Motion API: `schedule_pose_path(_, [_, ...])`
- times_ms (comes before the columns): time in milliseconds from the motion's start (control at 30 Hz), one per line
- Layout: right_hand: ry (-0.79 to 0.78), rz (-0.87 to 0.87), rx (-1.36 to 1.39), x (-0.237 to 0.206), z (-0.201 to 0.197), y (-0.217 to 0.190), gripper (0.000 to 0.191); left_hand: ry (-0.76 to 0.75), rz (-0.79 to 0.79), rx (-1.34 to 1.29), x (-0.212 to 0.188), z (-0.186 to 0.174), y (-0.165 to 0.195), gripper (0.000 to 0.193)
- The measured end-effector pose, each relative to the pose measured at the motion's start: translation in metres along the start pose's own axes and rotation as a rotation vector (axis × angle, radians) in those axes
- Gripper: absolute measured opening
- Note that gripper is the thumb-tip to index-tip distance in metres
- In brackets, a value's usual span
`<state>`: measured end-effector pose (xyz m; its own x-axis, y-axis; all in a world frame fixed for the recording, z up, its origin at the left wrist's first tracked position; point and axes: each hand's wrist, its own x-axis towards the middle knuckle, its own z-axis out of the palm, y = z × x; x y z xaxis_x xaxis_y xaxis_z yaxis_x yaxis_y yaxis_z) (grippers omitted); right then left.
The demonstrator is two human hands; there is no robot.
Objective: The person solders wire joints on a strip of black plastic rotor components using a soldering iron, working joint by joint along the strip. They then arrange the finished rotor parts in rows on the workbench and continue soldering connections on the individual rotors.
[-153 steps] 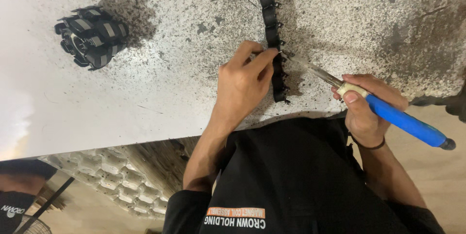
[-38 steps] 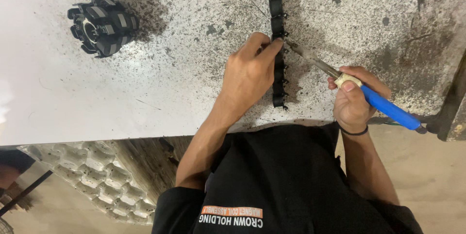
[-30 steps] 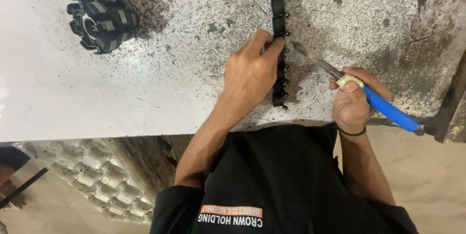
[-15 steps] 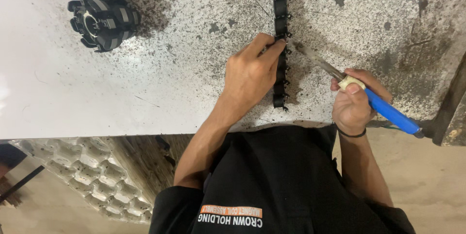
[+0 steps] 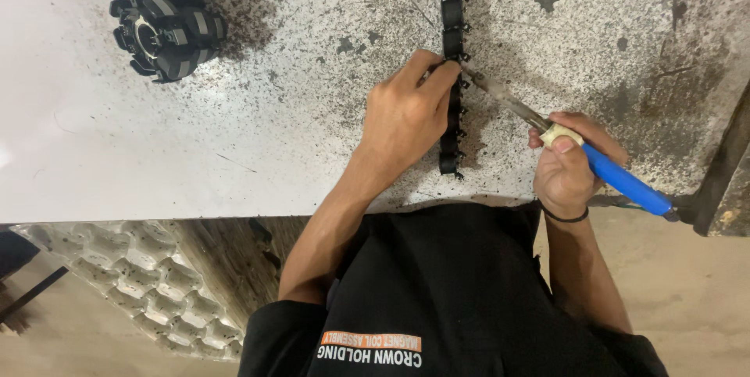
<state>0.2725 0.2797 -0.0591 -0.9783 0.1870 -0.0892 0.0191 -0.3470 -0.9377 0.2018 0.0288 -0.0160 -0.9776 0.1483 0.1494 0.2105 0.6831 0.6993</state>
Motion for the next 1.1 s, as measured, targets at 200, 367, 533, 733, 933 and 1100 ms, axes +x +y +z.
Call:
schedule_pose_path(200, [-0.039, 0.011, 0.04, 0.006, -0.004, -0.008, 0.028, 0.015, 0.045, 0.024, 0.005, -0.001, 0.003, 0.015])
schedule_pose_path(367, [0.066, -0.095, 0.124, 0.02, -0.005, -0.015, 0.026, -0.083, 0.078, 0.097, 0.019, -0.078, 0.053, 0.018])
schedule_pose_path(533, [0.002, -0.052, 0.024, 0.027, 0.004, -0.001, 0.028, 0.264, 0.279, 0.015, 0.035, -0.093, 0.059, 0.024])
schedule_pose_path(733, [-0.001, -0.056, -0.011, 0.027, 0.01, 0.009, 0.029, 0.107, 0.044, 0.235, 0.022, -0.012, 0.005, 0.042])
schedule_pose_path(933, [0.006, -0.048, -0.037, 0.028, 0.011, 0.004, 0.028, 0.094, 0.013, 0.151, 0.017, -0.004, -0.001, 0.021])
schedule_pose_path(1100, [-0.027, 0.013, -0.036, 0.032, 0.013, -0.002, 0.03, 0.017, 0.065, 0.154, 0.028, 0.002, -0.007, 0.015])
